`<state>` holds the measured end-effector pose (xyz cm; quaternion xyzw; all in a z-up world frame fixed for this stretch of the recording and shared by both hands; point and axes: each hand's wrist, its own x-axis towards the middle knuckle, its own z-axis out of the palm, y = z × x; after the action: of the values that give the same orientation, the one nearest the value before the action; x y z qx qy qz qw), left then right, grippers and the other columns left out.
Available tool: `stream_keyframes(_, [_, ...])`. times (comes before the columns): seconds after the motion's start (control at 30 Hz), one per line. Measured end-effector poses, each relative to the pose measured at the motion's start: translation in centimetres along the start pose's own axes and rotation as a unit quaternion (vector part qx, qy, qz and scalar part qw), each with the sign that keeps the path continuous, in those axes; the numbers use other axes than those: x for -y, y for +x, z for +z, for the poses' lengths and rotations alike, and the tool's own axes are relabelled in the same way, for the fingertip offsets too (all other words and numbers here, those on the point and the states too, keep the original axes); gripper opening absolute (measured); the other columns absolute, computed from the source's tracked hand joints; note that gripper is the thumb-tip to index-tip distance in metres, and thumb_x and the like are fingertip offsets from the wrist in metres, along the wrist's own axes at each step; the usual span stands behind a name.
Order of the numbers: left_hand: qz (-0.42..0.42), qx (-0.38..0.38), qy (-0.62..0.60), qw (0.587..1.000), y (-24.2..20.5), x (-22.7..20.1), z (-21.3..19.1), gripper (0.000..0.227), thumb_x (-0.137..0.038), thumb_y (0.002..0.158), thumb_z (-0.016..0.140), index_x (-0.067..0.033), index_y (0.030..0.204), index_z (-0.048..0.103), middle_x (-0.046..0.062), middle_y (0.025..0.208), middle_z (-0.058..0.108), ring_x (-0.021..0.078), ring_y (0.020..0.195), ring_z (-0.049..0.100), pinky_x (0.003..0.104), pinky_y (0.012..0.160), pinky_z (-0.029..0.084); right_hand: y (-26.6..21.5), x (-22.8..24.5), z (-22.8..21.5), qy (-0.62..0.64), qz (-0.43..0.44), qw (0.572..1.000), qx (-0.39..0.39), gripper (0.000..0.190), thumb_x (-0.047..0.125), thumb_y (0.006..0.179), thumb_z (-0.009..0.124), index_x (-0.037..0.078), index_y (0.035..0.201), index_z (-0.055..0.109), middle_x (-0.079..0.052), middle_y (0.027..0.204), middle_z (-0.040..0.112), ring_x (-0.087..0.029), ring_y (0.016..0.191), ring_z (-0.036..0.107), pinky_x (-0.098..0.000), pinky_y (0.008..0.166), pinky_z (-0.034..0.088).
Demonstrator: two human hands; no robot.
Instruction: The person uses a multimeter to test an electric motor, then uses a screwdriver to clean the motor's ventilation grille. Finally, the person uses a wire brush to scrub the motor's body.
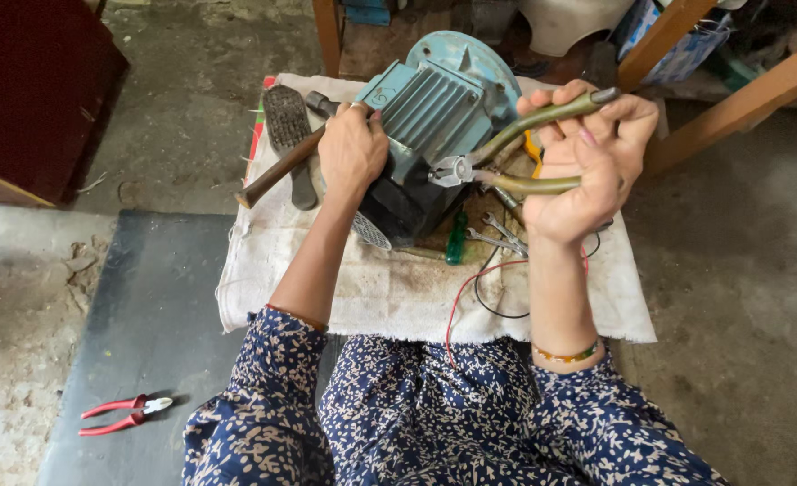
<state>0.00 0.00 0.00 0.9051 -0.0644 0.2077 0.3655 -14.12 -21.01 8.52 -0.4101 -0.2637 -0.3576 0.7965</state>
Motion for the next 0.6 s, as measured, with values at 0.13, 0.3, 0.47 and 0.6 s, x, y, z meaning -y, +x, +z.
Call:
stream_keyframes(0.13, [0.004,-0.008,0.002,1.000,-0.1,0.0,-0.2,0.028,-0.026,0.097,0.058,-0.0025,0.101,0.073,0.018,0.108,0.070,0.0424,0.099,0.065,0.052,0.085,0.051,-2.2,-1.3,1.1,-0.032,-0.039,0.997,-0.054,0.030,0.002,0.100,0.053,0.009,0.125,0.038,-0.023,0.115,0.061,-0.034,0.111,0.064,-0.0530,0.101,0.054])
stream_keyframes(0.3, [-0.002,-0.007,-0.003,1.000,0.0,0.0,0.0,0.028,-0.027,0.097,0.059,-0.0036,0.100,0.074,0.017,0.107,0.070,0.0425,0.098,0.065,0.052,0.085,0.051,-3.3,-1.2,1.0,-0.050,-0.059,0.987,-0.142,0.032,0.004,0.096,0.053,0.009,0.122,0.037,-0.022,0.117,0.060,-0.032,0.106,0.062,-0.0519,0.095,0.055])
stream_keyframes(0.47, [0.002,-0.012,-0.005,1.000,0.1,0.1,0.1,0.028,-0.027,0.096,0.059,-0.0028,0.101,0.073,0.018,0.108,0.070,0.0429,0.098,0.065,0.052,0.085,0.051,-1.6,-1.6,0.0,-0.020,-0.038,0.996,-0.080,0.029,0.006,0.097,0.056,0.009,0.119,0.039,-0.022,0.109,0.059,-0.031,0.098,0.060,-0.0517,0.091,0.054])
stream_keyframes(0.6, [0.002,-0.015,-0.010,1.000,0.0,0.4,0.2,0.028,-0.027,0.096,0.060,-0.0044,0.102,0.075,0.017,0.108,0.070,0.0421,0.098,0.066,0.052,0.087,0.051,0.7,-1.3,-1.1,0.027,0.017,0.998,0.047,0.025,0.010,0.097,0.057,0.009,0.115,0.039,-0.021,0.106,0.058,-0.030,0.094,0.058,-0.0509,0.090,0.053])
